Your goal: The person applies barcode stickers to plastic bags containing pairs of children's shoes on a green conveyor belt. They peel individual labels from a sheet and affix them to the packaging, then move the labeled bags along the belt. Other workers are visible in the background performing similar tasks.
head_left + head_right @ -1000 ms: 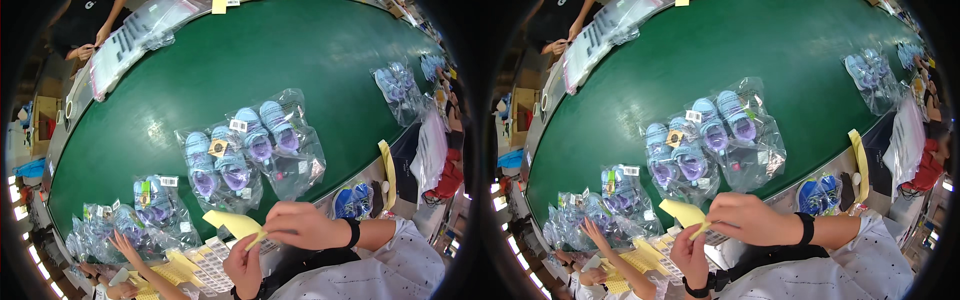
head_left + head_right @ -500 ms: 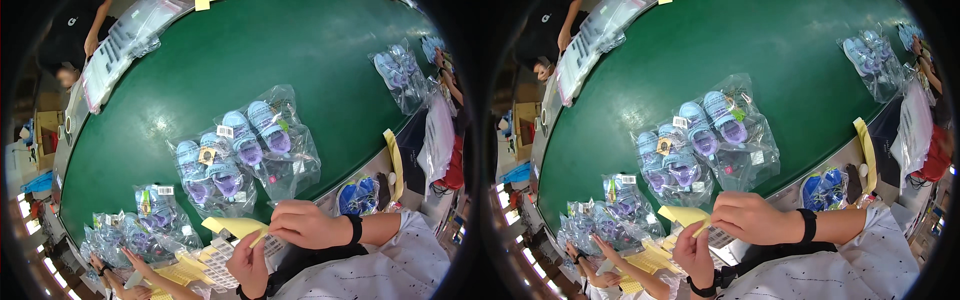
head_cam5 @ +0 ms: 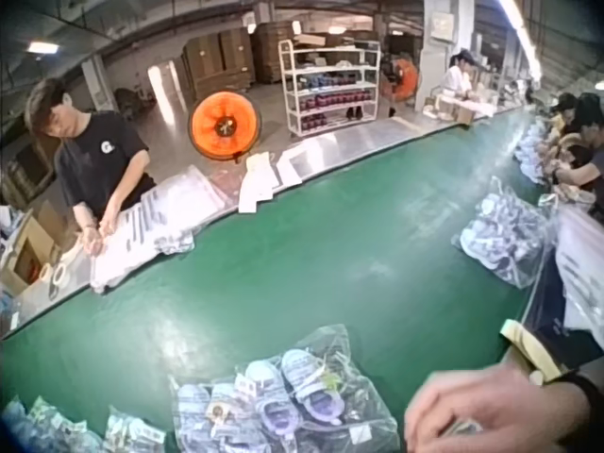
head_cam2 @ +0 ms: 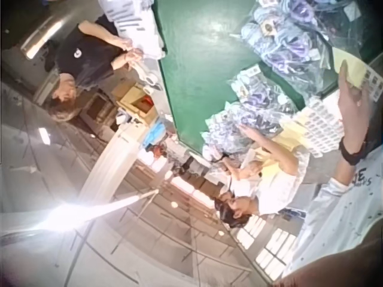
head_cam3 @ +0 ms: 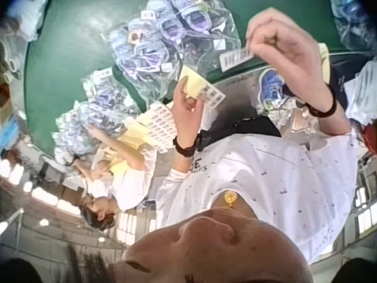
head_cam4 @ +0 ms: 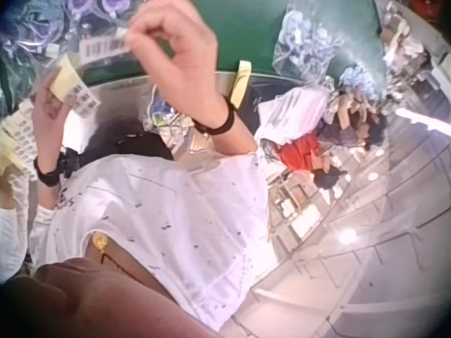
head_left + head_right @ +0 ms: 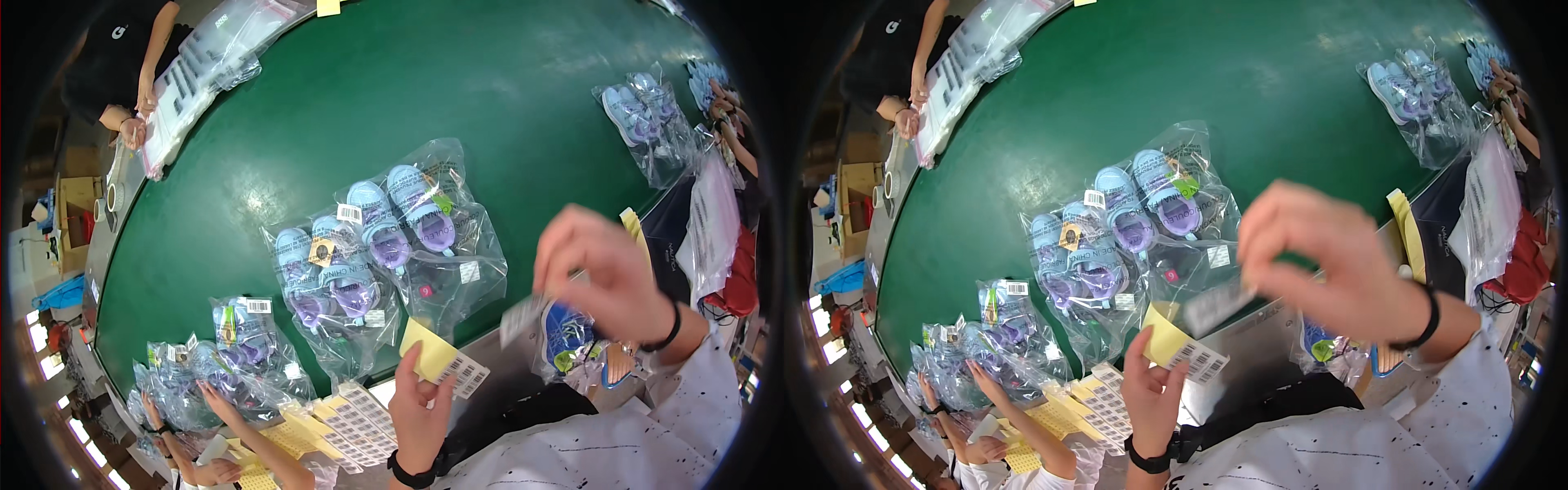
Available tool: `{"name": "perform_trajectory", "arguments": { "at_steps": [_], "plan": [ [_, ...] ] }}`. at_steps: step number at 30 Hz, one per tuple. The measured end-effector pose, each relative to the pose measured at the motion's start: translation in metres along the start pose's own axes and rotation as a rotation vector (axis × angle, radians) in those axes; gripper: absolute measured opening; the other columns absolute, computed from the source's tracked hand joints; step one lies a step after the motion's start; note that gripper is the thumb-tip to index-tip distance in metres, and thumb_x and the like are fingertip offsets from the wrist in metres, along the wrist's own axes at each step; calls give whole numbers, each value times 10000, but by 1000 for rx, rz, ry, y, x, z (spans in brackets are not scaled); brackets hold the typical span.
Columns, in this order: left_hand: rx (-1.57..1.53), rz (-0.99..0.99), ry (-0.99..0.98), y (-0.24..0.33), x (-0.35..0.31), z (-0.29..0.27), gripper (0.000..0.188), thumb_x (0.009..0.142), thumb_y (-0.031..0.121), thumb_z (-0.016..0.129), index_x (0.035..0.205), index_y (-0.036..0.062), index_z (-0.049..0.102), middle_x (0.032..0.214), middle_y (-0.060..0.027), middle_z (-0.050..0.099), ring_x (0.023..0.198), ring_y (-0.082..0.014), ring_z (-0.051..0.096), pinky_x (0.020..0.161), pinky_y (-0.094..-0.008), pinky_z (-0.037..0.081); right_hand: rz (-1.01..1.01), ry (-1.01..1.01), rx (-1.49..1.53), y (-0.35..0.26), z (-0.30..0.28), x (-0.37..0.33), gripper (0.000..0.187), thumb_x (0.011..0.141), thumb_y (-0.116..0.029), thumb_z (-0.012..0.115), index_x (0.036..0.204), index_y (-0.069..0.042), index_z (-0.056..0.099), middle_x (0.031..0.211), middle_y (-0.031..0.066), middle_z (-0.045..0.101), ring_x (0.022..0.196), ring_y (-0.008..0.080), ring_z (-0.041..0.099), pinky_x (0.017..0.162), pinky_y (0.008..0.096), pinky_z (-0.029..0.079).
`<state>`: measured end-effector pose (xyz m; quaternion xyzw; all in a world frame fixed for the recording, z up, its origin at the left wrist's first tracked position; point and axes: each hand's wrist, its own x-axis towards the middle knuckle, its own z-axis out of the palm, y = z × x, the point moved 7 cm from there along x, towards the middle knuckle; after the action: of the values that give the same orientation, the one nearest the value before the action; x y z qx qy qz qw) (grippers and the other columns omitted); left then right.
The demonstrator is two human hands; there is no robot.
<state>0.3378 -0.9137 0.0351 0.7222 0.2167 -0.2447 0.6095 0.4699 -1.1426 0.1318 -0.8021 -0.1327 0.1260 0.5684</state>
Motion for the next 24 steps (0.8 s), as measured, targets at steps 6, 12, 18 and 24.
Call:
{"name": "perform_trajectory", "arguments": {
  "at_steps": [6,12,18,24],
  "plan": [
    [-195,-52,-126,-11,-23,21,466,842,-29,685,1276,-51,513,1081,-146,655,924,-150,658,774,-264,539,203,256,300,51,-56,28,97,874,-85,605,857,10,595,1008,85,570,825,114,539,772,245,447],
    [-198,-132,-253,-16,-34,46,327,865,-41,643,1185,-28,580,1020,-94,664,909,-116,635,777,-236,513,319,201,419,101,-51,57,257,899,-146,608,1102,4,559,1123,102,571,868,117,556,811,254,455],
    [3,-42,-414,-3,-25,71,349,820,137,744,1138,49,629,922,-120,707,779,-175,706,703,-270,545,532,208,381,201,-36,76,690,886,-107,641,1475,-127,283,1266,156,515,1060,172,585,915,300,477],
    [12,-48,-414,4,-11,81,345,815,118,740,1134,50,628,922,-130,706,785,-215,708,701,-286,540,599,187,487,244,-5,99,763,868,-100,675,1492,-114,236,1125,149,583,970,172,617,857,309,511]
  ]
}}
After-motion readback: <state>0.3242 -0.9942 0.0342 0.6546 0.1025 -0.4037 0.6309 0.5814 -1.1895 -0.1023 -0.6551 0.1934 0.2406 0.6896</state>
